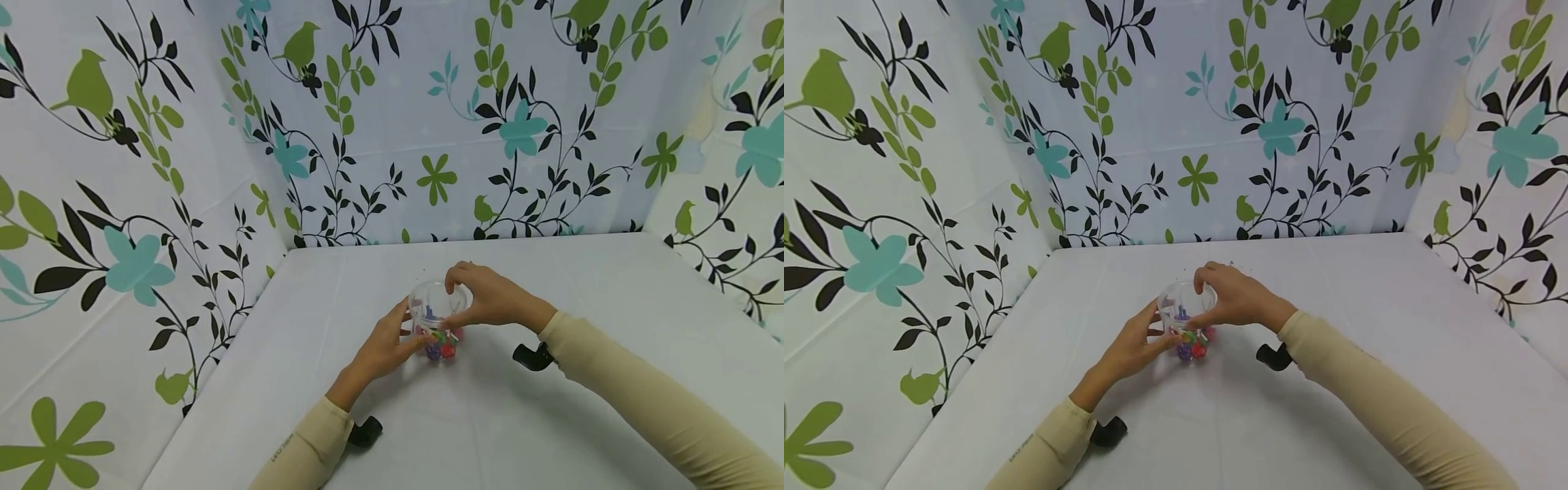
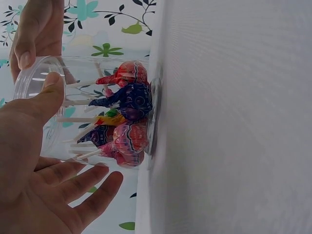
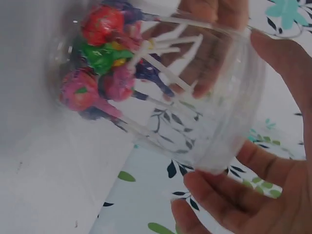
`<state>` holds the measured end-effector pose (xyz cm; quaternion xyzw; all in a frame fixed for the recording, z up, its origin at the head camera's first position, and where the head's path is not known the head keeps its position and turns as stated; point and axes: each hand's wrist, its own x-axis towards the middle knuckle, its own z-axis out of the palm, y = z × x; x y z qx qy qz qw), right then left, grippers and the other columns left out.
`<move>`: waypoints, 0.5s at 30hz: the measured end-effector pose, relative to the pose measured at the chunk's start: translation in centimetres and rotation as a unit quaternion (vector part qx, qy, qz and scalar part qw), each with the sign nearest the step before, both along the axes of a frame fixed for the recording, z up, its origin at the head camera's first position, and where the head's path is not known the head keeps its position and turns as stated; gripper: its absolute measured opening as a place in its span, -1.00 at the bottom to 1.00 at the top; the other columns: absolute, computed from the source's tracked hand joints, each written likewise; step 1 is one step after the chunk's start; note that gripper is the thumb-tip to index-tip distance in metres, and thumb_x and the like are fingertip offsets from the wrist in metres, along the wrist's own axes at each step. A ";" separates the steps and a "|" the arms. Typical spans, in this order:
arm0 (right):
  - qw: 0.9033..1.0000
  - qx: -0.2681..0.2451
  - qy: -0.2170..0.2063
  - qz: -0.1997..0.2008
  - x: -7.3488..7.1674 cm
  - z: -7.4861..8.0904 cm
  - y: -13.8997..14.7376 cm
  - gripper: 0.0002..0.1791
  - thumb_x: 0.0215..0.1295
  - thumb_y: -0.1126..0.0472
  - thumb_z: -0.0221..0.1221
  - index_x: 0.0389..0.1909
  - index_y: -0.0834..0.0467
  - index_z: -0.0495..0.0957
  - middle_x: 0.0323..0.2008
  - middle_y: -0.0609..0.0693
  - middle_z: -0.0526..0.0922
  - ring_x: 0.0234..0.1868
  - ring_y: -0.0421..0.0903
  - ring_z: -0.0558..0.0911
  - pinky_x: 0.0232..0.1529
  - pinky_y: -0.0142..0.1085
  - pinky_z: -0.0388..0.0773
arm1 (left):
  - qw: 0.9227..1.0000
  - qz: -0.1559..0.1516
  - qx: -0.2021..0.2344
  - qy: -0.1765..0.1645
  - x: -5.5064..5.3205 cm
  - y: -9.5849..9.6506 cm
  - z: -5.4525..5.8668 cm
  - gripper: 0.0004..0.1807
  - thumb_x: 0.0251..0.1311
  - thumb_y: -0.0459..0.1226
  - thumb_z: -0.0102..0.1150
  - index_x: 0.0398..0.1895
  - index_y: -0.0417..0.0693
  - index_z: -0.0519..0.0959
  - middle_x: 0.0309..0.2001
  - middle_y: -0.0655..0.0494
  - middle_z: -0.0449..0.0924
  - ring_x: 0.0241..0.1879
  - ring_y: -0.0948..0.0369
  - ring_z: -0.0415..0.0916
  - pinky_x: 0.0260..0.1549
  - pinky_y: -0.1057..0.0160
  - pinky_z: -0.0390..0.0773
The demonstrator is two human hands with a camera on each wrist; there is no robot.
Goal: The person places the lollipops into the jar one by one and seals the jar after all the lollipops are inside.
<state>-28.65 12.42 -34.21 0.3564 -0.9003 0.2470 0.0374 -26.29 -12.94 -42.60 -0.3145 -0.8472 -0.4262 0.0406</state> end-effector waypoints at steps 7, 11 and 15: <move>1.000 0.009 0.000 0.006 0.3 0.1 -0.3 -0.38 0.09 -0.25 0.53 -0.08 0.07 0.51 0.15 0.12 0.54 0.09 0.09 0.51 0.13 0.10 0.59 | 1.000 0.000 0.001 0.002 0.1 -0.1 0.1 -0.06 0.39 -0.06 0.35 0.67 -0.03 0.04 0.45 -0.01 0.36 0.35 0.00 0.44 0.12 0.06 0.64; 0.999 -0.004 -0.012 0.037 -0.1 0.3 -0.1 -0.50 0.09 -0.08 0.57 -0.16 0.02 0.50 0.12 0.03 0.60 0.14 0.11 0.54 0.37 0.26 0.32 | 1.000 -0.001 0.000 -0.002 0.1 0.0 0.1 -0.05 0.38 -0.07 0.37 0.67 -0.04 0.04 0.45 -0.02 0.36 0.36 0.01 0.43 0.12 0.05 0.64; 1.000 0.004 0.006 0.012 0.0 0.2 -0.3 -0.41 0.05 -0.26 0.54 -0.16 0.03 0.52 -0.04 0.00 0.58 -0.02 0.10 0.54 -0.02 0.02 0.61 | 1.000 0.003 -0.005 0.001 0.1 0.0 0.1 -0.05 0.38 -0.08 0.37 0.67 -0.03 0.04 0.47 0.00 0.33 0.36 0.01 0.42 0.11 0.05 0.65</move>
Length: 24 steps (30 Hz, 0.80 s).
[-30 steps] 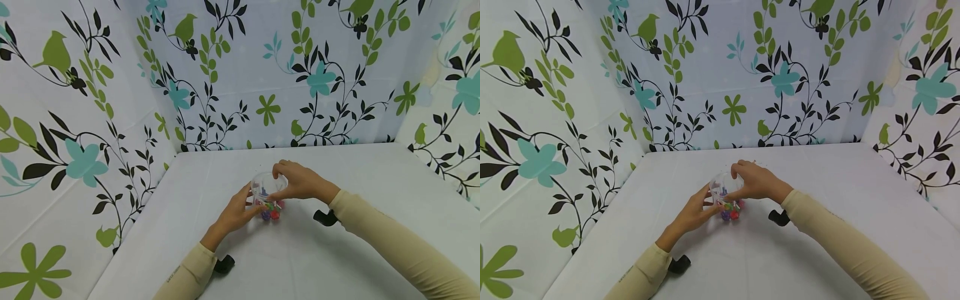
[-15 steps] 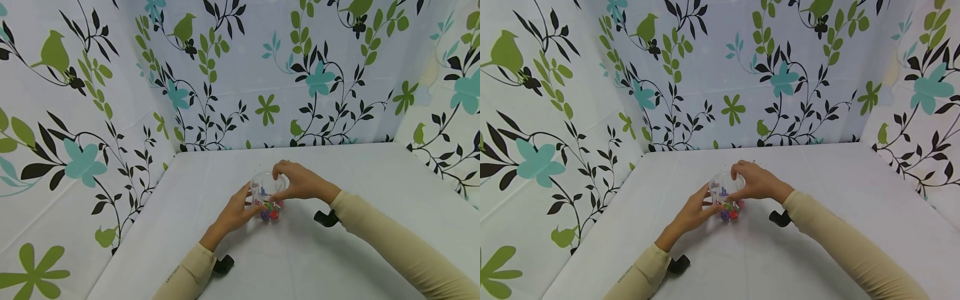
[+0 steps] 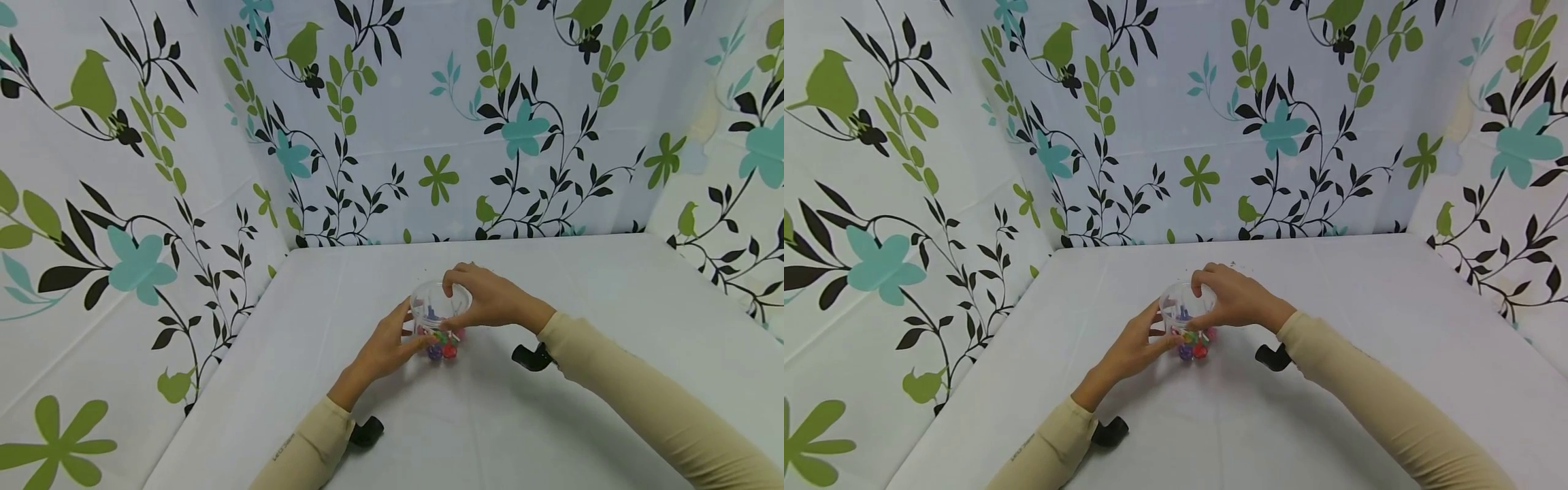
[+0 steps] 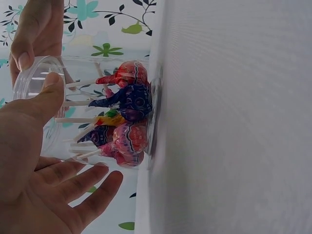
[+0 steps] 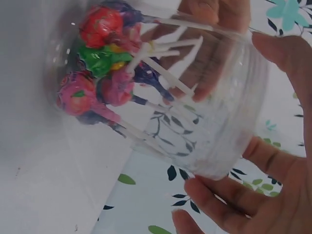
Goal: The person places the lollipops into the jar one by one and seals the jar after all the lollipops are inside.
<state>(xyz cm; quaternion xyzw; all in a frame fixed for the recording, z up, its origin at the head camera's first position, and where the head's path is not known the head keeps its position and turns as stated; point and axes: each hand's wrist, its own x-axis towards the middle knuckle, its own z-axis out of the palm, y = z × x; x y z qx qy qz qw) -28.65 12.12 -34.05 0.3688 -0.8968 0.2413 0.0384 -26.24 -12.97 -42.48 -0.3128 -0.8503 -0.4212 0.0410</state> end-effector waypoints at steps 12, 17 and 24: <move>0.998 -0.007 0.036 -0.044 0.5 -0.8 -1.1 -0.33 0.00 -0.36 0.52 -0.12 0.03 0.55 -0.05 0.08 0.59 -0.05 0.12 0.54 -0.14 -0.03 0.65 | 1.000 0.008 0.012 0.006 0.0 -0.5 -0.2 -0.08 0.38 -0.10 0.37 0.65 -0.08 0.09 0.42 -0.04 0.41 0.34 0.01 0.45 0.11 0.11 0.65; 0.998 -0.018 0.034 -0.052 0.7 -1.0 -1.2 -0.38 0.00 -0.33 0.54 -0.13 -0.02 0.53 -0.02 0.03 0.57 -0.02 0.11 0.55 -0.10 -0.01 0.67 | 1.000 0.011 0.012 0.010 -0.1 -0.4 -0.1 -0.08 0.36 -0.11 0.39 0.64 -0.07 0.10 0.39 -0.04 0.44 0.33 0.02 0.47 0.11 0.07 0.64; 0.997 -0.068 -0.002 -0.033 0.8 -1.2 0.2 -0.27 0.13 -0.23 0.51 0.16 0.14 0.57 0.26 0.13 0.53 0.31 0.19 0.46 0.26 0.24 0.47 | 1.000 0.007 -0.026 -0.006 -0.1 -1.2 0.7 -0.01 0.40 -0.08 0.34 0.69 -0.12 -0.05 0.56 -0.04 0.20 0.47 0.00 0.27 0.35 -0.02 0.42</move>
